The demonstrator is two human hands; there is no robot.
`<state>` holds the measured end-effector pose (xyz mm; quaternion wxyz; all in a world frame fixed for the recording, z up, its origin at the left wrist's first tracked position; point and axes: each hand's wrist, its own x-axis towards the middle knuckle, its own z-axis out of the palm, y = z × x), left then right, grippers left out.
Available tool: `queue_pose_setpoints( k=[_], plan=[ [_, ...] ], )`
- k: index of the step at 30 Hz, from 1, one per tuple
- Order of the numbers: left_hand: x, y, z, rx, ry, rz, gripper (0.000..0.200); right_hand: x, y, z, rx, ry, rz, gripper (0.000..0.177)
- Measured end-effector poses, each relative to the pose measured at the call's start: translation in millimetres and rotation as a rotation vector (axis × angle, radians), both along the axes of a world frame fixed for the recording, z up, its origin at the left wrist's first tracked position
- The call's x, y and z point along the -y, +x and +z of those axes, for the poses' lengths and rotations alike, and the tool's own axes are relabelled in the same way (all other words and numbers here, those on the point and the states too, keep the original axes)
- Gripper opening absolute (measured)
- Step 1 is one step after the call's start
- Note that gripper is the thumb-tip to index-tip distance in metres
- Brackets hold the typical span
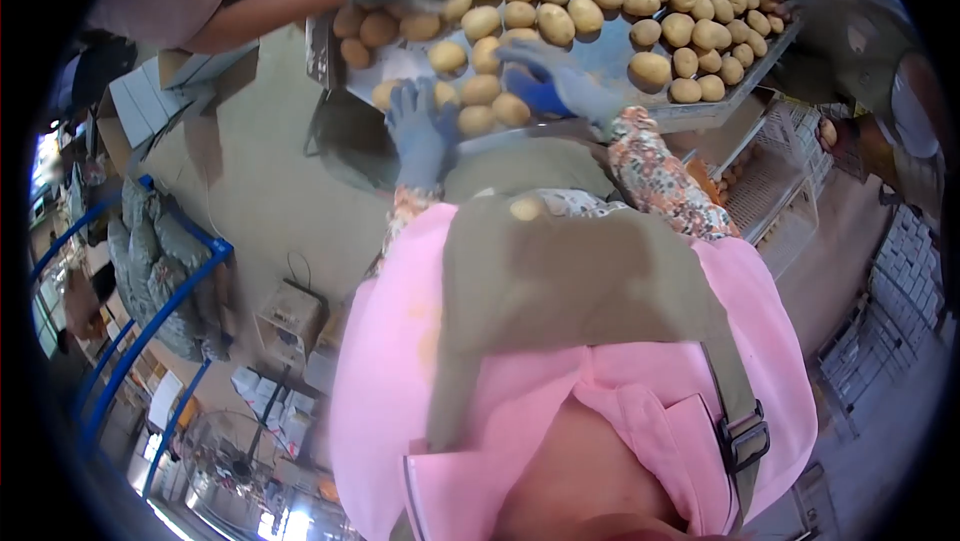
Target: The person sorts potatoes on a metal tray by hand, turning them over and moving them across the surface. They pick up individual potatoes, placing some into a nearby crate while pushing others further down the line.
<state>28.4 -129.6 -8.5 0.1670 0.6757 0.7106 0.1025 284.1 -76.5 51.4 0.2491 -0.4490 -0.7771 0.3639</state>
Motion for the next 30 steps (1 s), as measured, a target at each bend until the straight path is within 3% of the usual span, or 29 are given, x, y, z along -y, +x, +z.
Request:
queue_pose_setpoints(
  k=[2, 4, 5, 7, 8, 10, 12, 13, 15, 18, 19, 20, 21, 22, 24, 25, 26, 27, 28, 29, 30],
  plan=[
    [10.5, -16.6, -1.8, -0.049, 0.031, -0.022, 0.059, 1.9, 47.1, -8.7, 0.147, -0.026, -0.24, 0.041],
    [21.1, -35.5, -7.7, -0.017, 0.115, -0.049, 0.058, 10.3, 93.5, -21.7, 0.424, -0.13, -0.35, 0.042],
    [26.6, -43.9, -16.5, -0.007, 0.144, -0.069, 0.057, 18.4, 106.6, -26.1, 0.428, -0.124, -0.367, 0.042],
    [35.6, -48.9, -22.3, 0.0, 0.175, -0.098, 0.056, 43.3, 112.3, -20.0, 0.833, -0.013, -0.151, 0.041],
    [39.1, -48.5, -23.2, -0.01, 0.143, -0.079, 0.056, 51.1, 103.3, -14.0, 0.822, -0.074, -0.046, 0.046],
    [37.0, -43.0, -15.5, -0.031, 0.113, -0.068, 0.056, 66.3, 75.3, -48.8, 0.423, -0.395, -0.212, 0.052],
    [25.4, -27.3, 6.6, -0.351, 0.118, -0.103, 0.056, 52.8, 36.1, -4.5, 0.475, -0.606, -0.25, 0.057],
    [11.3, -21.9, 11.1, -0.328, 0.087, -0.082, 0.057, 53.5, 30.1, -24.6, 0.296, -0.584, -0.263, 0.055],
    [-19.4, -13.9, 3.6, -0.278, 0.16, -0.12, 0.058, 53.6, 20.7, -43.7, 0.214, -0.607, -0.205, 0.053],
    [-73.3, 14.8, 0.7, 0.046, 0.225, -0.155, 0.06, 32.7, -5.2, 0.0, 0.171, -0.607, -0.073, 0.048],
    [-86.4, 28.1, 6.0, 0.04, 0.223, -0.159, 0.06, 29.0, -11.3, -1.1, -0.002, -0.632, -0.041, 0.047],
    [-96.7, 43.0, 12.8, 0.032, 0.128, -0.141, 0.065, 24.9, -16.7, -1.4, -0.172, -0.653, -0.007, 0.045],
    [-99.7, 53.1, 19.1, 0.026, 0.035, -0.118, 0.07, 16.5, -21.1, 7.2, -0.359, -0.887, 0.087, 0.042],
    [-97.2, 57.0, 22.7, 0.05, -0.033, -0.147, 0.072, 9.2, -18.9, 11.9, -0.36, -0.888, 0.097, 0.042],
    [-86.8, 53.5, 17.1, -0.155, -0.081, -0.227, 0.082, -8.2, -14.4, 11.0, -0.139, -0.587, 0.252, 0.042],
    [-70.6, 48.5, 19.0, 0.055, 0.111, -0.24, 0.076, -18.8, -13.0, 3.1, 0.143, -0.731, 0.119, 0.036],
    [-69.5, 43.0, 19.6, -0.238, -0.217, -0.247, 0.085, -16.5, -3.4, -0.1, -0.022, -0.628, -0.056, 0.034],
    [-57.3, 33.9, 13.8, -0.292, -0.182, -0.212, 0.085, -17.9, 10.0, 10.2, -0.185, -0.522, -0.231, 0.033],
    [-40.9, 24.5, 10.0, -0.344, -0.148, -0.177, 0.084, -24.7, 25.7, 9.2, -0.346, -0.657, -0.318, 0.034],
    [-29.2, 19.8, 24.2, -0.226, -0.026, -0.183, 0.073, -27.4, 39.5, 24.7, 0.098, -0.414, -0.367, 0.035],
    [-19.6, 6.3, 11.2, -0.284, 0.017, -0.218, 0.073, -26.8, 76.0, -36.6, 0.36, 0.103, -0.319, 0.041]
  ],
)
